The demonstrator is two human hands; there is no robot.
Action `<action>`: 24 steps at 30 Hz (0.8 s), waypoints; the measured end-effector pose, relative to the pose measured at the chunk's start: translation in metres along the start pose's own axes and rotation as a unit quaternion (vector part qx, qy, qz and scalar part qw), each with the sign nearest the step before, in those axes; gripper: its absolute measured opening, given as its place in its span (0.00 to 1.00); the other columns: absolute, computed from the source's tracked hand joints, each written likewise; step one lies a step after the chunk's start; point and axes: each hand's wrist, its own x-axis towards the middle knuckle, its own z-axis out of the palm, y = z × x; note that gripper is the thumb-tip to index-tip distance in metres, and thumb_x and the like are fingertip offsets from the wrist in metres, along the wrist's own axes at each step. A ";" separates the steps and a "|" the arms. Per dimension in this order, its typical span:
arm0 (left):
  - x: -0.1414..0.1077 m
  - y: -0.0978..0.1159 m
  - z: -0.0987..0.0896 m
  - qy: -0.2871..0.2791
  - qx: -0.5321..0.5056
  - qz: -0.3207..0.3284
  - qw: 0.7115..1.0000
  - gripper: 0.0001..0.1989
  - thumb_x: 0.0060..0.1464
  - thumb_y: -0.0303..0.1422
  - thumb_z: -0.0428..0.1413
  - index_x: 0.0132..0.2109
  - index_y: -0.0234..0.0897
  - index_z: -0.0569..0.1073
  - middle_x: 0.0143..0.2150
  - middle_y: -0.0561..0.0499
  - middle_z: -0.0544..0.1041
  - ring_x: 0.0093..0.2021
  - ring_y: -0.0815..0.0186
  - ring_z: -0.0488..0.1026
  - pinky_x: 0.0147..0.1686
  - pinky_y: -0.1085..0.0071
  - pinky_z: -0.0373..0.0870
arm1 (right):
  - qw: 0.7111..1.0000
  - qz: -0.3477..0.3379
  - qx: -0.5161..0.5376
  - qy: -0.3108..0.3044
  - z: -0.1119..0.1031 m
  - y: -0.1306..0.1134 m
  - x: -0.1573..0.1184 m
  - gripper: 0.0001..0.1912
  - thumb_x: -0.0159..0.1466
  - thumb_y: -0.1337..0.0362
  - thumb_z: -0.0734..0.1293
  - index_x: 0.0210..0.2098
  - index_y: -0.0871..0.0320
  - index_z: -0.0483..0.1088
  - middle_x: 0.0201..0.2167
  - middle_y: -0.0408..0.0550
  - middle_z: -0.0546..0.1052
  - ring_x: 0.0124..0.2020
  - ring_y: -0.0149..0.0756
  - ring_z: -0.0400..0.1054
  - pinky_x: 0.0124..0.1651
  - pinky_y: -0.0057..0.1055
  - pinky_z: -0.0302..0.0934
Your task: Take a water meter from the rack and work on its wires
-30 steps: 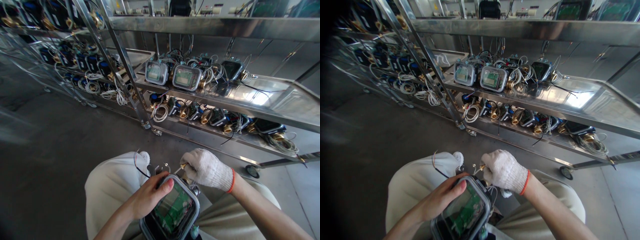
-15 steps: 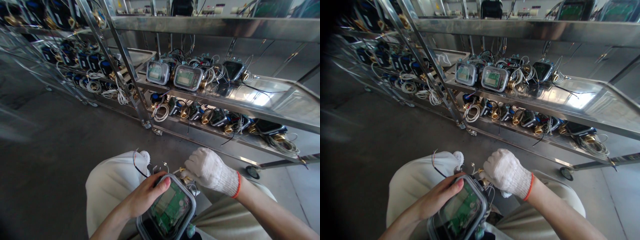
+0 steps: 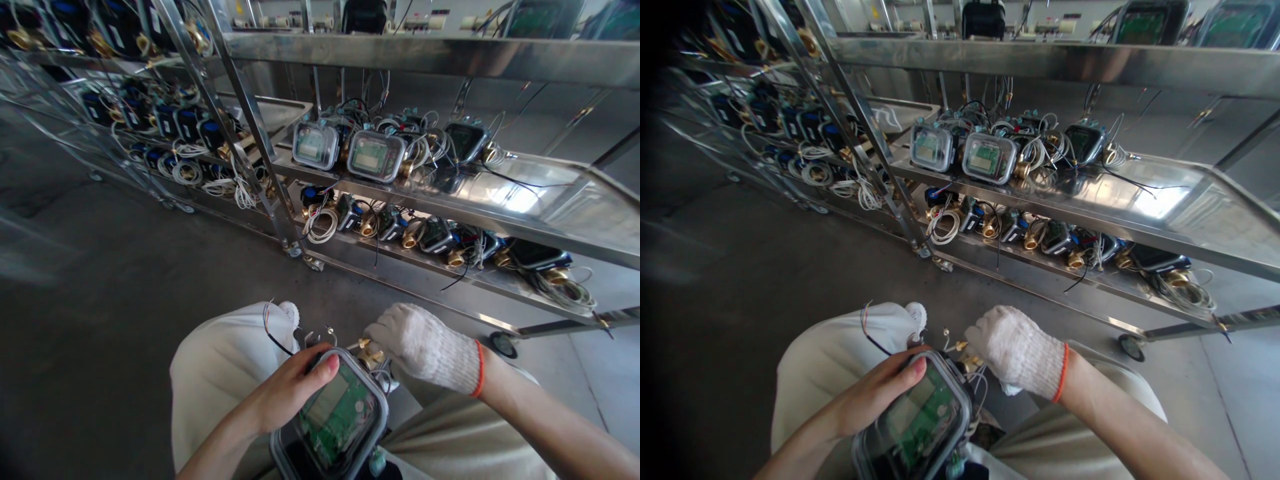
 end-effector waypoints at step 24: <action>0.005 0.002 0.010 0.020 -0.030 -0.001 0.999 0.25 0.62 0.56 0.49 0.41 0.35 0.70 0.37 0.51 0.72 0.40 0.59 0.68 0.40 0.68 0.63 | 0.674 0.240 0.697 0.057 0.029 -0.018 0.015 0.26 0.59 0.44 0.69 0.45 0.59 0.73 0.37 0.45 0.78 0.35 0.31 0.69 0.38 0.28 0.65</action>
